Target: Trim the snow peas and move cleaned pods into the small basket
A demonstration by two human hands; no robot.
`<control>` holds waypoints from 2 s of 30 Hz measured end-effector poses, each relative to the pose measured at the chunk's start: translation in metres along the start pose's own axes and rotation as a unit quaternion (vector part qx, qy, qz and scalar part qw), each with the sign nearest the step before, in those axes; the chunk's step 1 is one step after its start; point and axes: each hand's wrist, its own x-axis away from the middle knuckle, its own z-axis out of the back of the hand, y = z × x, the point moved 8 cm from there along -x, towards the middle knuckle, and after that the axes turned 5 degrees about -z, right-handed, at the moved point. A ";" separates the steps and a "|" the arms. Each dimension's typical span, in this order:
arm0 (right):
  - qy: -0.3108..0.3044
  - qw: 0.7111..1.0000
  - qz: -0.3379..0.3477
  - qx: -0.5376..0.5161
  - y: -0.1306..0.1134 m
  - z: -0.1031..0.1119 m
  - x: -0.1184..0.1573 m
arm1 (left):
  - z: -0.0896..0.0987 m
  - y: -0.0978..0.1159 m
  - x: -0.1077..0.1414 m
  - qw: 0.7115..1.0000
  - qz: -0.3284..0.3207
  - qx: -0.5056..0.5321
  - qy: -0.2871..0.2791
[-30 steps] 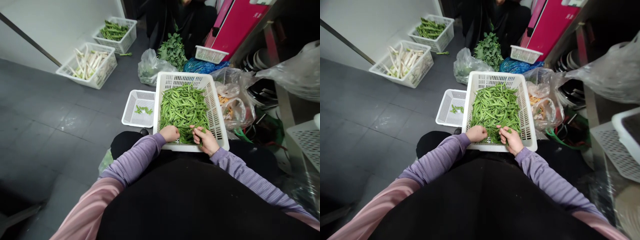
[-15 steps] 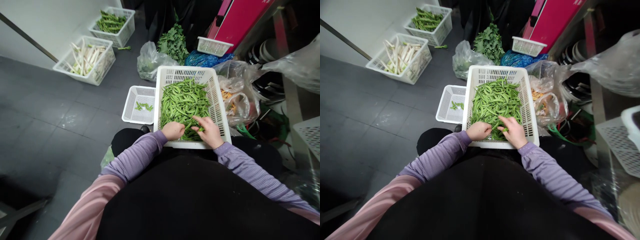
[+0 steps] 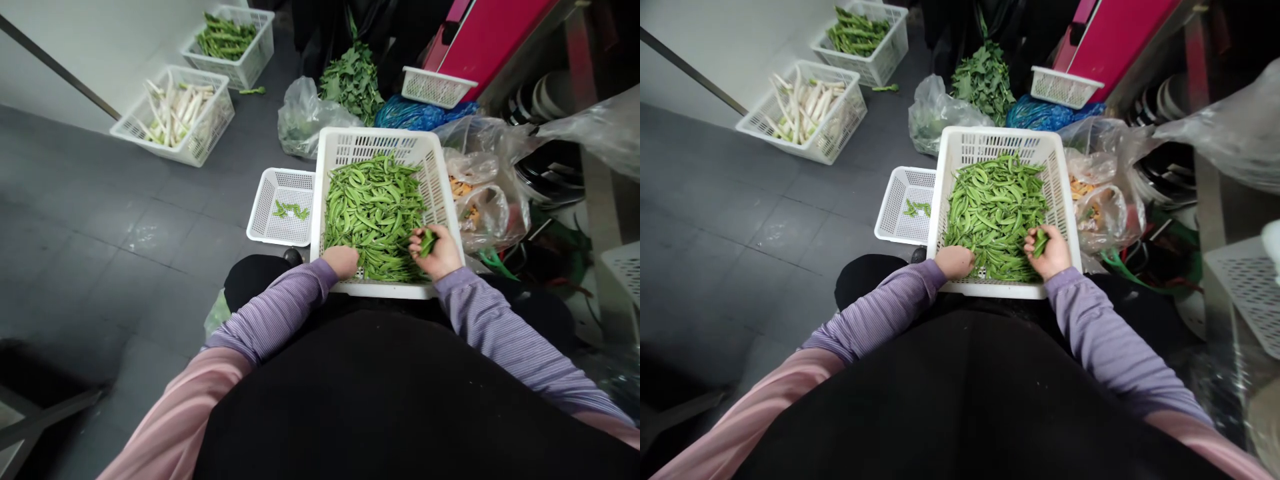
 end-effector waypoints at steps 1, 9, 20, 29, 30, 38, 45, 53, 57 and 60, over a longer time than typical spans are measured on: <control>-0.012 0.999 0.017 0.035 -0.007 0.004 -0.002 | -0.003 -0.001 0.000 1.000 0.000 -0.010 -0.013; -0.298 0.572 0.118 0.755 0.071 -0.071 0.009 | 0.009 -0.007 -0.004 0.999 0.016 0.008 0.044; -0.335 0.447 0.136 0.818 0.098 -0.081 -0.003 | 0.021 -0.012 -0.005 0.991 0.023 0.085 0.100; -0.146 0.973 -0.148 0.103 0.052 -0.029 0.019 | -0.003 0.016 -0.003 0.912 -0.020 0.408 -0.024; -0.137 0.976 -0.150 0.078 0.050 -0.029 0.023 | -0.007 0.023 -0.002 0.893 -0.028 0.446 -0.044; -0.080 0.984 -0.152 0.037 0.052 -0.030 0.033 | 0.002 0.029 -0.001 0.935 -0.076 0.342 0.060; 0.042 0.950 -0.020 0.309 0.038 -0.022 0.031 | 0.010 0.039 0.009 0.986 -0.130 0.042 0.092; 0.017 0.807 0.036 0.589 0.016 -0.026 0.034 | 0.024 0.014 0.014 0.988 -0.060 0.075 0.122; -0.068 0.883 -0.173 0.431 0.051 -0.029 0.044 | 0.023 0.017 0.016 0.989 -0.062 0.058 0.118; -0.045 0.954 -0.188 0.227 0.052 -0.033 0.042 | 0.018 0.025 0.016 0.990 -0.083 0.033 0.106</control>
